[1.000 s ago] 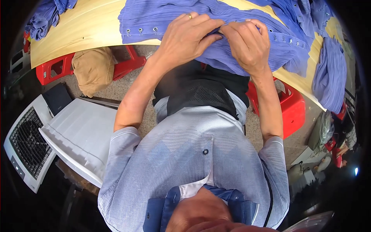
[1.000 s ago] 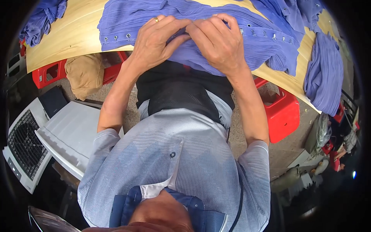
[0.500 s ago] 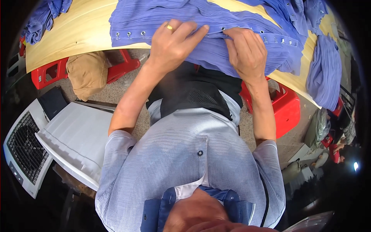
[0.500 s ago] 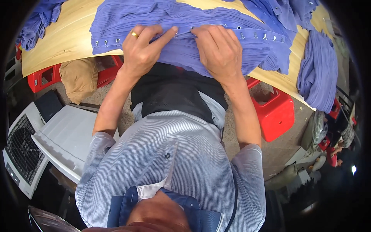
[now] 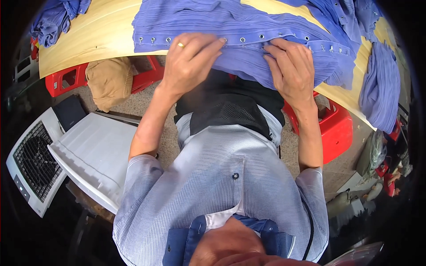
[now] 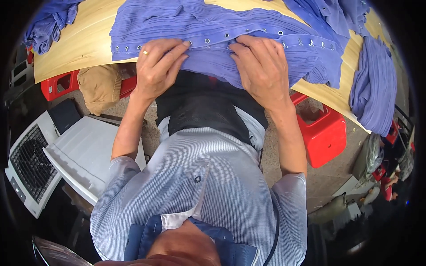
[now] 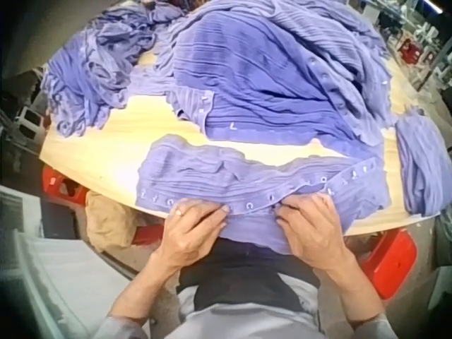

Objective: Checking and folding blue pleated fabric pieces with eyelets in a factory setting.

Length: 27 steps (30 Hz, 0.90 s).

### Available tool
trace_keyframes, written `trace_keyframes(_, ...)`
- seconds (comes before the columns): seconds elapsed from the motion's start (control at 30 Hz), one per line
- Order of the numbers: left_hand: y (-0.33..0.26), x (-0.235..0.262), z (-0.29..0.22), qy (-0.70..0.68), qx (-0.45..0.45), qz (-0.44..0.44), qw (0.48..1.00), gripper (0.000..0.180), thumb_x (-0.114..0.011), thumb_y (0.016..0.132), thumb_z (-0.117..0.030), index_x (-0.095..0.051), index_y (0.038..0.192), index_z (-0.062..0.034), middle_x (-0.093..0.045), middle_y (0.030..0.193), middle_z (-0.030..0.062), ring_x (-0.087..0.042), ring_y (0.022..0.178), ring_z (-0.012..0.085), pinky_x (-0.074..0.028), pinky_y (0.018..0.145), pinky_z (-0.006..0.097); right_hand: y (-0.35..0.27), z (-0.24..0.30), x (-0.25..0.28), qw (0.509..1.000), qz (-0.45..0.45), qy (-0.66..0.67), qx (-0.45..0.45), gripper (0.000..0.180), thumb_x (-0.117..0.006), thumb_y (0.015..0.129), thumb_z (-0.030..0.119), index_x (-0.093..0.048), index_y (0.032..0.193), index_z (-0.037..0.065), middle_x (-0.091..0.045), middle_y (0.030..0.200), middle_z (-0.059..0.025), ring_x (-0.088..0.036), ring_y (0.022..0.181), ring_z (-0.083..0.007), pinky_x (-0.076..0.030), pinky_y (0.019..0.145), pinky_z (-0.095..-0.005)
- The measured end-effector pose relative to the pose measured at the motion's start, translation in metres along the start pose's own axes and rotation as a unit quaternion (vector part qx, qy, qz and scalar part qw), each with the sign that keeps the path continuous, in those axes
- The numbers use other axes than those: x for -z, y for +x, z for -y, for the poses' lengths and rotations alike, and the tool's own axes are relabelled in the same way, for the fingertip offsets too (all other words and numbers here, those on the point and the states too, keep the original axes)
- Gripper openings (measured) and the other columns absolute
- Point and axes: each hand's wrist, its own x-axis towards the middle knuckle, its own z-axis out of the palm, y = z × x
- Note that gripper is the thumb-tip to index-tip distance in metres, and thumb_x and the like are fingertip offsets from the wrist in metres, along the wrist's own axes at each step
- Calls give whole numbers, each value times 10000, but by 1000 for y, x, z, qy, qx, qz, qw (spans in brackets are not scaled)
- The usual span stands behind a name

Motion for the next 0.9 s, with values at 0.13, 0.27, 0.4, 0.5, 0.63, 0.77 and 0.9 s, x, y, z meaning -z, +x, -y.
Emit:
trace_keyframes(0.13,-2,25,21,33,98,25,994,478,-905,856,-177,-778,1305,-74,-724,1321,110,-699,1194,330,-531,1035,477,-2,-4,-9,1000,-3,2,-27,244,-864,847,43,-777,1074,66,-744,1195,-66,-709,1080,-265,-511,955,-421)
trace_keyframes(0.27,-6,48,46,160,109,156,969,697,-804,980,-424,-623,1589,-137,-593,1615,148,-522,1505,372,-372,1255,535,18,-8,-16,1000,-9,-4,-19,201,-835,857,33,-774,1045,67,-746,1214,-72,-712,1091,-274,-514,965,-424)
trace_keyframes(0.4,-11,49,70,165,140,142,966,821,-763,997,-559,-533,1675,-158,-457,1724,221,-409,1574,458,-306,1284,598,41,-19,-24,999,-2,-37,10,157,-772,867,17,-772,1018,60,-745,1259,-91,-712,1136,-297,-525,979,-428)
trace_keyframes(0.5,-9,50,69,189,185,124,956,894,-767,965,-638,-527,1676,-152,-428,1732,249,-382,1582,484,-290,1279,633,50,-21,-30,999,-6,-47,19,144,-782,871,19,-771,1010,55,-745,1269,-97,-710,1151,-306,-530,981,-437)
trace_keyframes(0.63,-16,50,73,217,230,107,943,975,-759,946,-705,-484,1701,-153,-387,1752,274,-326,1612,509,-256,1252,725,64,-14,-33,997,-33,-71,16,116,-808,869,40,-751,969,50,-745,1267,-94,-713,1137,-289,-518,998,-437)
trace_keyframes(0.77,-6,56,69,225,240,136,935,1015,-752,938,-730,-457,1717,-152,-368,1764,277,-307,1625,505,-244,1247,752,62,-19,-35,997,-8,-75,31,103,-815,868,44,-734,931,57,-766,1199,-53,-720,1100,-253,-504,992,-421)
trace_keyframes(0.9,30,59,41,194,186,99,958,1040,-843,894,-628,-460,1707,-104,-401,1756,227,-333,1621,479,-296,1272,650,59,-20,-35,996,-8,-83,35,100,-805,865,33,-741,933,66,-774,1163,-32,-723,1085,-240,-508,972,-415)
